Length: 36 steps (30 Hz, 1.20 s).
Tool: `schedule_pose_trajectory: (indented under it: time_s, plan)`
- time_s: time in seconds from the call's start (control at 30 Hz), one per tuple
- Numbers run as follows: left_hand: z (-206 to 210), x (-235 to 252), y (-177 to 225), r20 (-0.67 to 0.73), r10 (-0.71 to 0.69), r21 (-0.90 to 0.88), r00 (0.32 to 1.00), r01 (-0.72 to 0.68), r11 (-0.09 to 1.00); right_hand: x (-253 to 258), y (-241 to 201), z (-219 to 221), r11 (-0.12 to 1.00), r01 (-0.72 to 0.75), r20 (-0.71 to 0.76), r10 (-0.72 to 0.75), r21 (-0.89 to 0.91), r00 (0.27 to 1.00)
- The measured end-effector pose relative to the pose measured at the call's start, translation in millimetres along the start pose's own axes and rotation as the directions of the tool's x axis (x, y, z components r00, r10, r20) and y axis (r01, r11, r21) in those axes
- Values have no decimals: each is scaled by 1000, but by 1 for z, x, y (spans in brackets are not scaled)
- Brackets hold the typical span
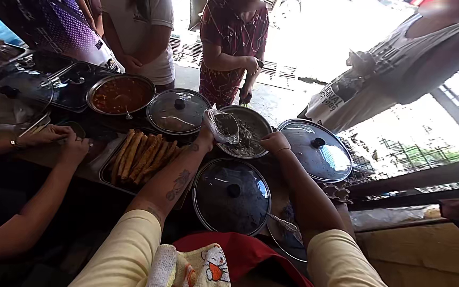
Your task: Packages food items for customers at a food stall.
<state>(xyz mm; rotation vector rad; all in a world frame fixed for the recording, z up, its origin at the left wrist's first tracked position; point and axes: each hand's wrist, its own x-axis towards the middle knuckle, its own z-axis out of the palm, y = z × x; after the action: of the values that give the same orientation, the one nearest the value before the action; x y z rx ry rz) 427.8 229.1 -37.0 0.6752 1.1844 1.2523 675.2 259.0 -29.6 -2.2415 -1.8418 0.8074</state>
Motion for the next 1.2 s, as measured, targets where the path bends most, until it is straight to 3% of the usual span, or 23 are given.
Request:
schedule_pose_trajectory:
  time_s: [0.23,0.37,0.5,0.6,0.73,0.8,0.87,0.93,1.0,1.1,1.2]
  plan:
    - [-12,7,1,-46,24,16,999,-23,1000,4,18,-6,940,-45,0,48,338,999]
    - [-9,12,-4,-40,66,85,997,-63,994,-8,6,-29,924,-24,-39,42,381,998]
    - [4,16,-12,-29,107,98,994,-104,990,-22,-12,-52,942,77,-116,-41,328,992]
    - [16,20,-18,-3,48,94,999,-47,994,-32,-24,-59,948,175,-144,-140,266,980]
    - [30,17,-20,2,-88,25,996,88,996,-72,-54,-53,969,227,-169,-242,-100,956]
    - [31,18,-24,31,-120,-37,992,121,992,-92,-63,-47,926,220,-262,-304,-306,916]
    - [29,18,-28,65,-120,-69,991,124,990,-98,-61,-45,900,195,-373,-348,-390,860]
    - [26,15,-30,87,-94,-85,992,101,991,-95,-54,-48,911,138,-416,-308,-389,856]
    - [25,10,-30,101,-49,-78,994,58,995,-84,-45,-44,921,42,-391,-205,-386,897]
    - [22,6,-28,114,-11,-68,993,18,998,-65,-28,-22,896,-110,-303,-28,-430,953]
    - [18,5,-26,135,26,-72,991,-16,997,-57,-17,-5,895,-155,-182,85,-417,980]
